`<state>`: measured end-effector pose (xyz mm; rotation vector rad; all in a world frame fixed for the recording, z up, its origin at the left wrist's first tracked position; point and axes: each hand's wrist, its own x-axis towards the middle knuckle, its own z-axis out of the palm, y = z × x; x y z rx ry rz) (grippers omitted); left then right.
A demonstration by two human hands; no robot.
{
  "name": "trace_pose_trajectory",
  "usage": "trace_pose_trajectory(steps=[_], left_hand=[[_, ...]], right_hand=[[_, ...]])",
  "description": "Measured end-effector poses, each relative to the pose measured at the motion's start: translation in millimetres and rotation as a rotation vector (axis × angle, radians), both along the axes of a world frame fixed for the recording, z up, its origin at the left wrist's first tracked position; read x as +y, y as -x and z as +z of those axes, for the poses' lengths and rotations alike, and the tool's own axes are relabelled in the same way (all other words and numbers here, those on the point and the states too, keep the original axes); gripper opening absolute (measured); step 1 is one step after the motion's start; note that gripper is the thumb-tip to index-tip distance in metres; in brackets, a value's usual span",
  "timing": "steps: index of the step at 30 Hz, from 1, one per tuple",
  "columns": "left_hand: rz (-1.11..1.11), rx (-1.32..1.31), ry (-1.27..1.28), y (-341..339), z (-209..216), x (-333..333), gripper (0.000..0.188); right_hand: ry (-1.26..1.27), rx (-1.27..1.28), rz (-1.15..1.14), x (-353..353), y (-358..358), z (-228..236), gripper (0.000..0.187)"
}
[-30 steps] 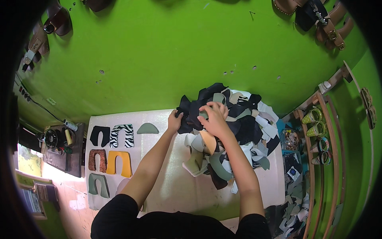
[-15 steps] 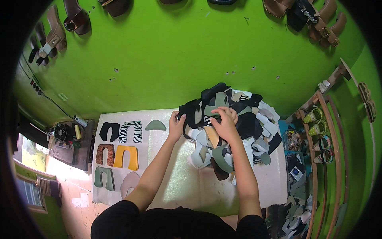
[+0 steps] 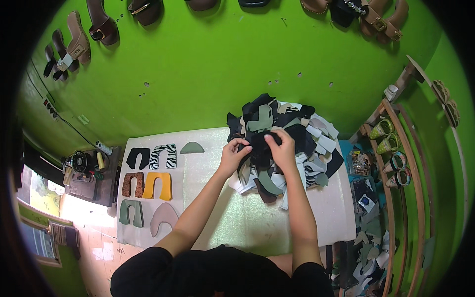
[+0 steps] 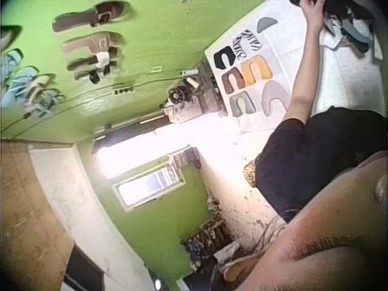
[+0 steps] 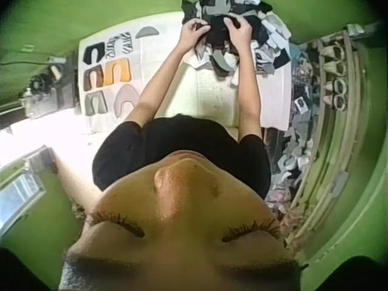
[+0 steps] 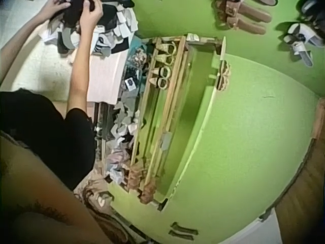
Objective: Organizing and sorting cut shoe upper components on a work table.
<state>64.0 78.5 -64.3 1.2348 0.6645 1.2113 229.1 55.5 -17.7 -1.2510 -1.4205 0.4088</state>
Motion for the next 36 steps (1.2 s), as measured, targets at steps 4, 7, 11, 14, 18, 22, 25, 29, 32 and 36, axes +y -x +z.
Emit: trace_pose_trajectory(steps=[4, 7, 11, 14, 18, 22, 25, 29, 32, 36], left_hand=[[-0.047, -0.051, 0.164, 3.8, 7.2, -2.3, 0.016], [-0.111, -0.06, 0.256, 6.1, 17.8, -2.1, 0.025], [-0.148, -0.062, 0.194, 2.0, 25.1, -1.7, 0.036], [-0.138, -0.077, 0.107, -2.7, 31.4, -4.0, 0.044], [-0.145, -0.064, 0.093, -19.9, 40.1, -11.8, 0.042], [-0.285, 0.205, 0.055, -22.9, 47.6, -13.9, 0.042], [-0.397, 0.585, -0.247, -28.1, 43.4, -14.8, 0.044], [-0.303, 0.369, -0.111, -36.7, 46.2, -13.1, 0.036], [-0.179, 0.184, 0.015, -34.7, 45.3, -9.5, 0.03], [-0.018, -0.088, 0.038, -22.9, 52.7, -5.6, 0.028]], right_hand=[[0.018, 0.044, -0.134, -6.3, -29.6, 2.0, 0.022], [0.037, 0.294, -0.165, -14.3, -37.5, 10.8, 0.022], [-0.028, 0.423, -0.147, -22.5, -52.0, 26.4, 0.018], [-0.2, 0.522, -0.219, -26.4, -56.5, 38.1, 0.015], [-0.278, 0.438, -0.442, -26.3, -85.0, 33.0, 0.014], [-0.246, 0.424, -0.341, -28.3, -79.4, 44.1, 0.012], [-0.32, 0.544, -0.285, -36.3, -66.4, 56.6, 0.012], [-0.03, 0.55, -0.104, -33.9, -73.0, 41.9, 0.012], [-0.025, 0.57, -0.119, -36.2, -67.6, 38.0, 0.012], [-0.09, 0.541, -0.136, -45.3, -63.7, 47.5, 0.013]])
